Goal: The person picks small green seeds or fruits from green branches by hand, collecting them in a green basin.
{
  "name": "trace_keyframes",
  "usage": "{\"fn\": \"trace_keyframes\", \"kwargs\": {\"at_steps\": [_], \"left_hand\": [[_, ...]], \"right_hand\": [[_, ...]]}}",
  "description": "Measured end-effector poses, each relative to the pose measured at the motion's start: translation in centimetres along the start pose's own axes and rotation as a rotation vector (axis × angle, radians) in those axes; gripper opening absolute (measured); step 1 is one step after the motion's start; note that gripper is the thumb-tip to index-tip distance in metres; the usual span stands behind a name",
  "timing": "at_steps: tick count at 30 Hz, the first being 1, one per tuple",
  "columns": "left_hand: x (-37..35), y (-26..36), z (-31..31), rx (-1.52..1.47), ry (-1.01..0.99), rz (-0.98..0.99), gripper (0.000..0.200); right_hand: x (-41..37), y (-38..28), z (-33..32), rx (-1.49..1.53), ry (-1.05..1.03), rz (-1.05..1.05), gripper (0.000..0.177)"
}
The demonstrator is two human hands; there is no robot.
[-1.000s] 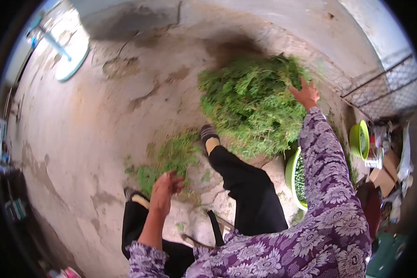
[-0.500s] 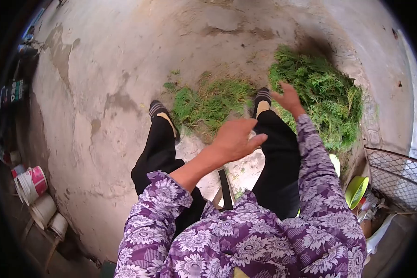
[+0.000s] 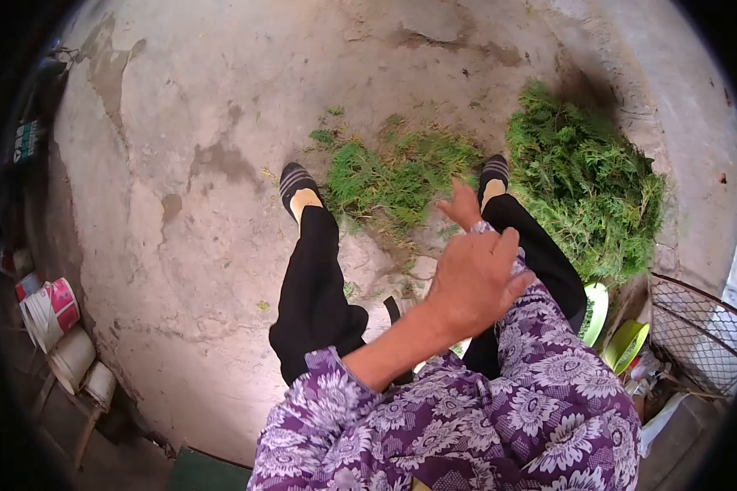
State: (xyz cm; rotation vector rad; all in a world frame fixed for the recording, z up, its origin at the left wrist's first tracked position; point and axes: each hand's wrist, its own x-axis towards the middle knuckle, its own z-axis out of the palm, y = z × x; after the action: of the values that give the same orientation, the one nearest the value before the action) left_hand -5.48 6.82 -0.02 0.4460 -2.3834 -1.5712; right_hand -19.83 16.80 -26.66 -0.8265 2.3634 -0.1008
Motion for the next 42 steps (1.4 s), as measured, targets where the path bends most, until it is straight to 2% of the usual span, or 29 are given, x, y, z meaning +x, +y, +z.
{"fn": "trace_keyframes", "kwargs": {"at_steps": [4, 6, 10, 13, 15, 16, 19, 21, 22, 23, 25, 26, 28, 30, 32, 33, 34, 35, 37, 39, 41, 42], "left_hand": [[-1.4, 0.9, -1.4, -0.159, 0.148, -0.001, 0.046], [-2.1, 1.1, -2.4, -0.227, 0.205, -0.013, 0.047], [-2.6, 1.0, -4.5, -0.464, 0.257, -0.056, 0.051], [-3.0, 0.8, -6.2, -0.559, 0.282, -0.126, 0.053], [-3.2, 0.8, -6.9, -0.611, 0.285, -0.147, 0.052], [-3.3, 0.7, -6.5, -0.628, 0.35, -0.112, 0.052], [-3.7, 0.9, -7.0, -0.636, 0.38, -0.108, 0.052], [-3.8, 0.9, -7.5, -0.64, 0.402, -0.109, 0.05], [-3.9, 0.9, -7.7, -0.655, 0.398, -0.114, 0.049], [-4.1, 0.9, -7.9, -0.67, 0.395, -0.119, 0.048], [-4.1, 0.6, -8.1, -0.629, 0.391, -0.074, 0.045], [-4.2, 0.4, -8.3, -0.583, 0.38, -0.026, 0.046], [-4.2, 0.5, -8.9, -0.596, 0.376, -0.035, 0.046], [-4.2, 0.4, -8.4, -0.602, 0.371, -0.043, 0.047], [-4.1, 0.3, -6.6, -0.579, 0.729, 0.059, 0.046], [-4.2, 0.2, -7.3, -0.572, 0.73, 0.056, 0.046], [-4.5, 0.1, -8.4, -0.582, 0.632, 0.043, 0.045], [-4.6, 0.0, -9.0, -0.591, 0.536, 0.03, 0.045], [-4.5, -0.3, -9.4, -0.578, 0.59, 0.055, 0.045], [-4.5, -0.2, -9.1, -0.57, 0.649, 0.08, 0.046], [-4.4, 0.1, -8.3, -0.551, 0.825, 0.085, 0.044], [-4.4, 0.2, -8.5, -0.553, 0.831, 0.089, 0.044]], "right_hand": [[2.8, -1.8, -0.6, -0.031, 0.072, 0.041, 0.071], [4.0, -2.9, -0.1, -0.172, 0.114, 0.002, 0.07], [6.7, -4.2, 1.4, -0.24, 0.003, 0.041, 0.064], [7.8, -4.8, 1.6, -0.298, 0.021, 0.091, 0.054], [8.3, -4.7, 1.3, -0.327, 0.024, 0.056, 0.039], [8.4, -4.2, 1.2, -0.335, 0.018, 0.05, 0.039], [8.8, -1.8, 1.6, -0.298, 0.095, -0.055, 0.032], [9.4, 0.0, 2.2, 0.211, 0.265, -0.13, 0.024], [9.7, 1.1, 2.3, 0.388, 0.206, -0.176, 0.026], [8.9, -0.2, 1.7, 0.383, 0.202, -0.179, 0.026], [5.0, -5.7, -0.7, 0.263, 0.419, -0.297, 0.028], [3.8, -7.0, -0.5, 0.252, 0.326, -0.306, 0.03], [1.7, -8.8, 2.0, 0.257, 0.348, -0.58, 0.029], [-0.5, -8.6, 8.1, 0.627, -0.076, -0.446, 0.034], [-2.4, -11.4, 10.8, 0.169, -0.359, -0.559, 0.031], [-2.6, -12.8, 12.1, 0.025, -0.569, -0.535, 0.023], [-3.4, -12.9, 13.4, 0.206, -0.408, -0.589, 0.023], [-2.6, -13.8, 13.9, 0.207, -0.411, -0.593, 0.023], [0.7, -16.0, 14.0, -0.419, -0.714, -0.599, 0.026], [3.4, -15.8, 12.1, -0.353, -0.469, -0.714, 0.022], [6.6, -16.5, 8.8, -0.267, -0.393, -0.496, 0.028], [8.1, -16.2, 7.6, -0.155, -0.269, -0.416, 0.034]]}}
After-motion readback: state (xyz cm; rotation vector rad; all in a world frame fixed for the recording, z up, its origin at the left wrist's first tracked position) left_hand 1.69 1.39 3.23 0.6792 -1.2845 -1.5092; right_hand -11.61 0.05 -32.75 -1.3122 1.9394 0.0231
